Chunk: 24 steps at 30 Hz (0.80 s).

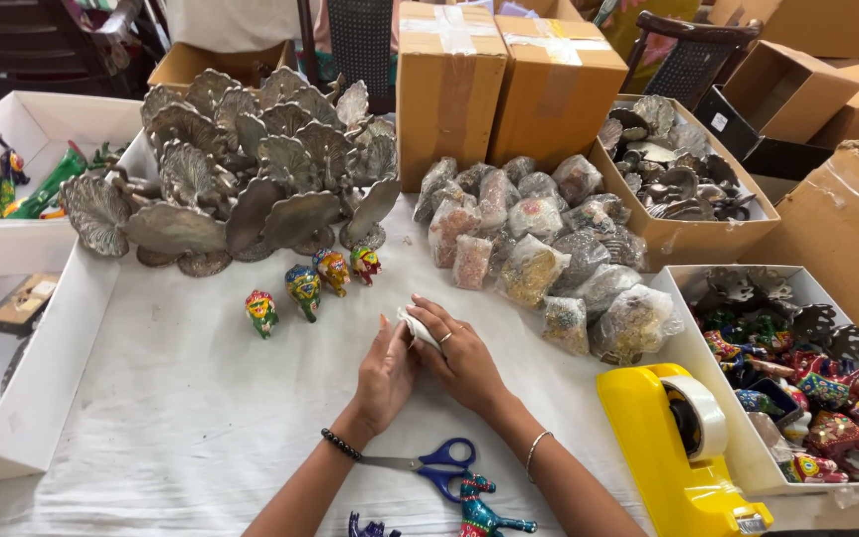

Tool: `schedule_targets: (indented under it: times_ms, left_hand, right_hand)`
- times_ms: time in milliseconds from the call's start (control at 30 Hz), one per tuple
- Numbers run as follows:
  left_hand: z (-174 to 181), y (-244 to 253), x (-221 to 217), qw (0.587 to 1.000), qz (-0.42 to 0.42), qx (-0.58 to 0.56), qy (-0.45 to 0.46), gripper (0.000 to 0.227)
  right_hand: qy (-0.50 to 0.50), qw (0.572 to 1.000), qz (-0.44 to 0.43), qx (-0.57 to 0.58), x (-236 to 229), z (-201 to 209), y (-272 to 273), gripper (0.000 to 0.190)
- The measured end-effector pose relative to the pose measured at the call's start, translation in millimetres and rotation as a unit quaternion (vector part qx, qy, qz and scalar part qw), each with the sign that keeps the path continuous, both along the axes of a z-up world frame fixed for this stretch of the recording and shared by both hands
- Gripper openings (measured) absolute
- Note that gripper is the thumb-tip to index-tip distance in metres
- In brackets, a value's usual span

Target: Cleaning small decorative elephant figurines with a white cloth.

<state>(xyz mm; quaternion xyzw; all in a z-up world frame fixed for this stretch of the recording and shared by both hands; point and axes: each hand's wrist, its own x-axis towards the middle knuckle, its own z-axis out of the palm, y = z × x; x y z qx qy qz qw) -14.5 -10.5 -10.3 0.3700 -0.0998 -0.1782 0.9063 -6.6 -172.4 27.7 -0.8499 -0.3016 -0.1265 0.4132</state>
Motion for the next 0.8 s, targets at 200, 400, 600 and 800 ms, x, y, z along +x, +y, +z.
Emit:
schedule_targets:
  times_ms: [200, 400, 600, 800]
  left_hand:
    - [-17, 2, 14, 0.998, 0.052, 0.041, -0.023, 0.055]
    - [-9, 3, 11, 0.993, 0.085, 0.021, 0.081, 0.038]
    - [-33, 12, 25, 0.987, 0.089, -0.021, 0.133, 0.03]
    - [22, 6, 2, 0.986, 0.044, 0.03, 0.155, 0.046]
  right_hand:
    - [0.098, 0.991, -0.021, 0.091, -9, 14, 7, 0.04]
    - [0.013, 0.987, -0.058, 0.152, 5, -16, -4, 0.033]
    - [-0.2, 0.978, -0.061, -0.017, -7, 13, 2, 0.052]
    - [-0.094, 0.974, 0.019, -0.203, 4, -7, 3, 0.079]
